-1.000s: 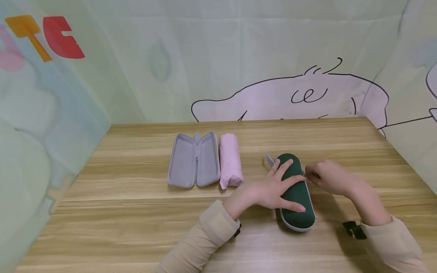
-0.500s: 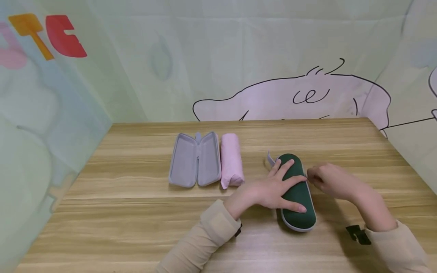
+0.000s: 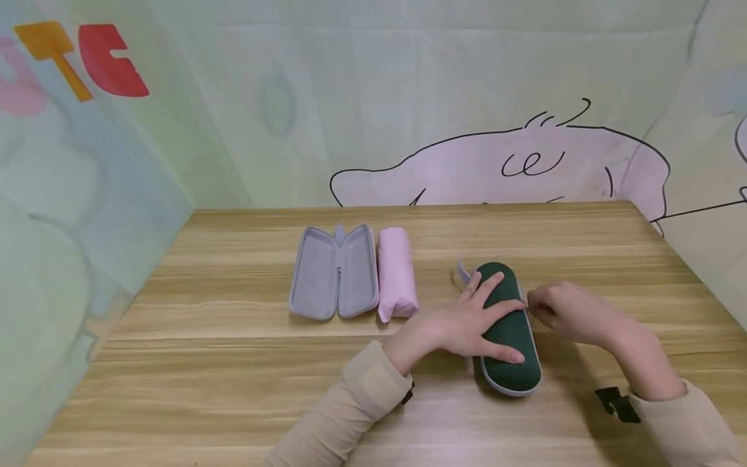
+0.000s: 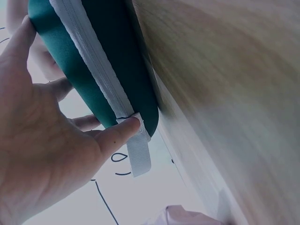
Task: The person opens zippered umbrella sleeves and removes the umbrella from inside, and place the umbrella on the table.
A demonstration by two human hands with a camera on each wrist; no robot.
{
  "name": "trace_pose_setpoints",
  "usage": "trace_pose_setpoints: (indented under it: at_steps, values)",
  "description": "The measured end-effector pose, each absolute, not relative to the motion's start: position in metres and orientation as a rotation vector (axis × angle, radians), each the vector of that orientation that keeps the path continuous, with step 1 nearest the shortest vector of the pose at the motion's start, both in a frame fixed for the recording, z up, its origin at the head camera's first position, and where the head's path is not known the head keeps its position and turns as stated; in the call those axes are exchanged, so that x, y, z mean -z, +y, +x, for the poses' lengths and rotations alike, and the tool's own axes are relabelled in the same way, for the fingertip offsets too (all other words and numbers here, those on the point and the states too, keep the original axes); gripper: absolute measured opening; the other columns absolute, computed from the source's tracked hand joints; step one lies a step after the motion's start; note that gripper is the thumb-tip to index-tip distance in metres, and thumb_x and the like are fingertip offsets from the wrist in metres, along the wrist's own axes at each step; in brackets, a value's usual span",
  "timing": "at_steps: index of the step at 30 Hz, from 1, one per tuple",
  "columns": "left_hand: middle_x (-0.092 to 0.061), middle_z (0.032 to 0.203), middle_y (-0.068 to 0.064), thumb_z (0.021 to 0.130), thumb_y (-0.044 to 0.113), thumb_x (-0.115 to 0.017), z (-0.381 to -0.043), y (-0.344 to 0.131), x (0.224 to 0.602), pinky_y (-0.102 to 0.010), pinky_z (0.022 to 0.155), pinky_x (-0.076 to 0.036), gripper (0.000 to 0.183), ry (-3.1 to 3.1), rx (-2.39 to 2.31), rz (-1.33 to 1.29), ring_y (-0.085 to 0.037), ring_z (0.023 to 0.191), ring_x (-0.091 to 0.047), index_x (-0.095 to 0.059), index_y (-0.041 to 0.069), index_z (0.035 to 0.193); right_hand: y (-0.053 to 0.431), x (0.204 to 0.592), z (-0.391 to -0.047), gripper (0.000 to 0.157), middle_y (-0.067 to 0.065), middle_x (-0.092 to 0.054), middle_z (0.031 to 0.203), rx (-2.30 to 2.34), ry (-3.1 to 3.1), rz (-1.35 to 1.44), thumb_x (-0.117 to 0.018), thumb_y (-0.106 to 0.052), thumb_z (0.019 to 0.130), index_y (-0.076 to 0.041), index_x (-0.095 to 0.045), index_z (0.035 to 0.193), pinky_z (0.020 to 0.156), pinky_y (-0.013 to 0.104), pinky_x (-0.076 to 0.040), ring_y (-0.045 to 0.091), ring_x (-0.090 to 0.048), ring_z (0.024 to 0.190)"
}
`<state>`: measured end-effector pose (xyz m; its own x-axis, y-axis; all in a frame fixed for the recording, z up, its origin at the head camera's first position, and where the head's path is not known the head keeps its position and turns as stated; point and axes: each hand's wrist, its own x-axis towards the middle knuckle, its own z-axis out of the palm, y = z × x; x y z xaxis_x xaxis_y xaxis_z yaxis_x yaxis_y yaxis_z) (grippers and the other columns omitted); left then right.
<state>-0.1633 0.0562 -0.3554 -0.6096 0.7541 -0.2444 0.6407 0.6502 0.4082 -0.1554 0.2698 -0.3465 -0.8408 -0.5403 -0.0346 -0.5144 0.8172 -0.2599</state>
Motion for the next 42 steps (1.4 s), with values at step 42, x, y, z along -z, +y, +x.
trace_pose_setpoints:
  at_steps: [42]
  values:
    - [0.021,0.152,0.008,0.077,0.071,-0.046,-0.163,0.056,0.352,-0.054,0.104,-0.032,0.074,2.474,-0.41,1.11,-0.031,0.142,0.015,-0.013,0.048,0.14,0.274,0.363,-0.144,0.019,-0.013,-0.049,0.067,0.287,3.093,-0.983,-0.065,0.0,0.075,-0.019,-0.061,0.076,0.056,0.018,-0.036,0.002,-0.04,0.063]
